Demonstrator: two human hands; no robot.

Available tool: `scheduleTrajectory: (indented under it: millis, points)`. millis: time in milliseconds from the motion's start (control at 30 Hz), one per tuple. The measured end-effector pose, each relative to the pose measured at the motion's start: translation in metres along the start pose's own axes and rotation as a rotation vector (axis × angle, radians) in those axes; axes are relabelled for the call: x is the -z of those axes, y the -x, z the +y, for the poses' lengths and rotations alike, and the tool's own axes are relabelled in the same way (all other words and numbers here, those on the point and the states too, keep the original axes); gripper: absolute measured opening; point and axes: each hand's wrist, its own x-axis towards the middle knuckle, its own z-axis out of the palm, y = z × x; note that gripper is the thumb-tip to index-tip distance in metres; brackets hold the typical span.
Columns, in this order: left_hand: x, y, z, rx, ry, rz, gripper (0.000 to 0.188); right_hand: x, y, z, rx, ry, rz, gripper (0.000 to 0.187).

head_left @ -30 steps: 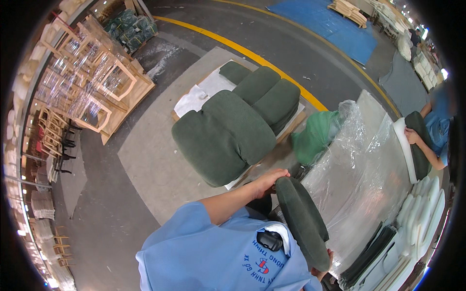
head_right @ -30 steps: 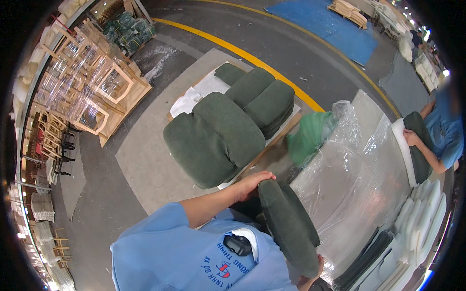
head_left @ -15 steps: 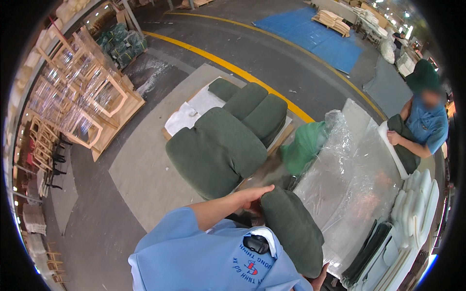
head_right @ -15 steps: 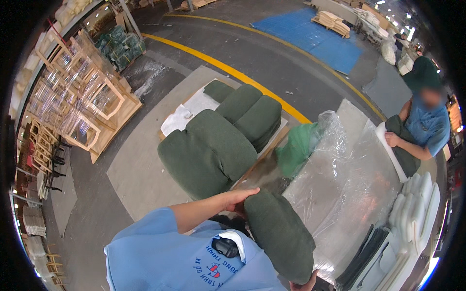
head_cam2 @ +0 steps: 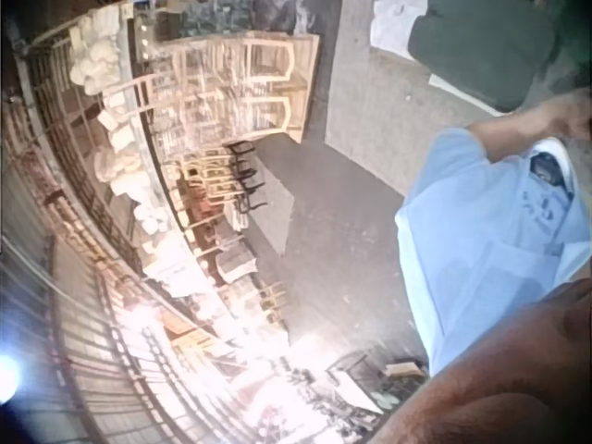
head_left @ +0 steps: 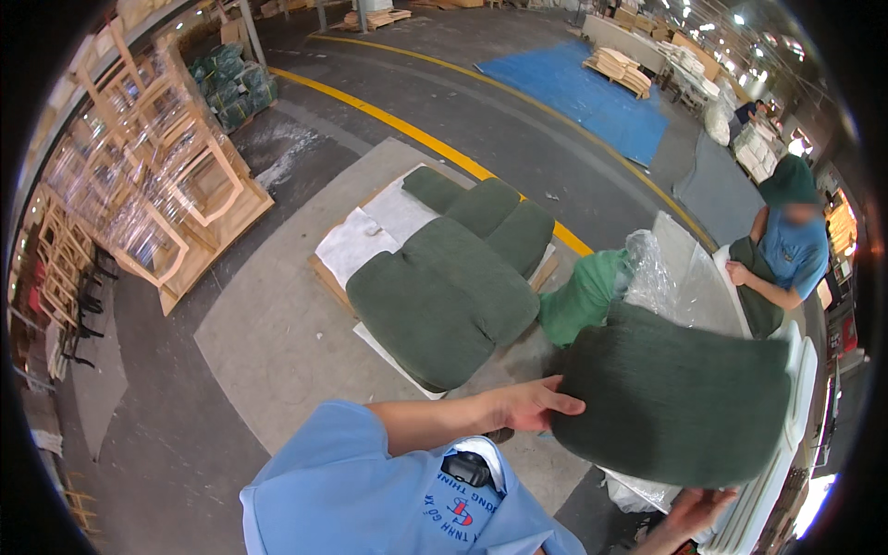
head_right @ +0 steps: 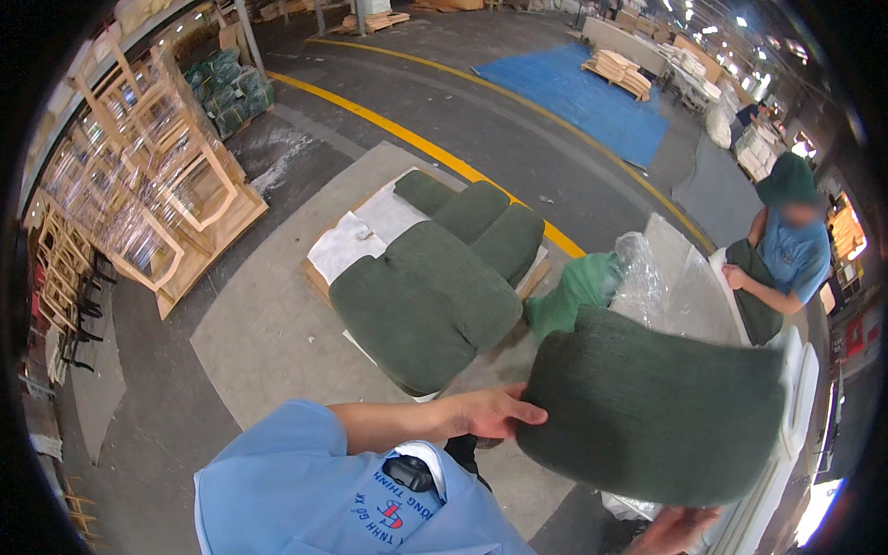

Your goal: The person repeatedly picks up white foam inserts and green fabric covers, inserts the foam into the covers by hand, and places the finished cushions onto a stack on the table. The process is repeated for multiple units.

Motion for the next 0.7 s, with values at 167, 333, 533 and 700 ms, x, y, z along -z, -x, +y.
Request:
scheduleTrajectory:
  millis: [167, 333, 533, 700]
  points:
    - [-0.005, 0.044, -0.007, 0.217, -0.798, 0.115, 0.064, -0.172, 0.062, 0.122, -0.033, 0.099, 0.176, 0.087]
    - [0.101, 0.148, -0.011, 0.146, -1.335, 0.355, 0.061, -0.204, 0.060, 0.125, -0.089, 0.535, -0.064, 0.083]
    - [0.066, 0.255, 0.061, -0.385, -1.384, 0.854, 0.103, -0.226, 0.055, 0.142, -0.178, 1.225, -0.669, 0.066]
    - [0.073, 0.260, 0.064, -0.113, -1.556, 0.548, 0.103, -0.276, 0.026, 0.181, -0.229, 1.217, -1.236, 0.068]
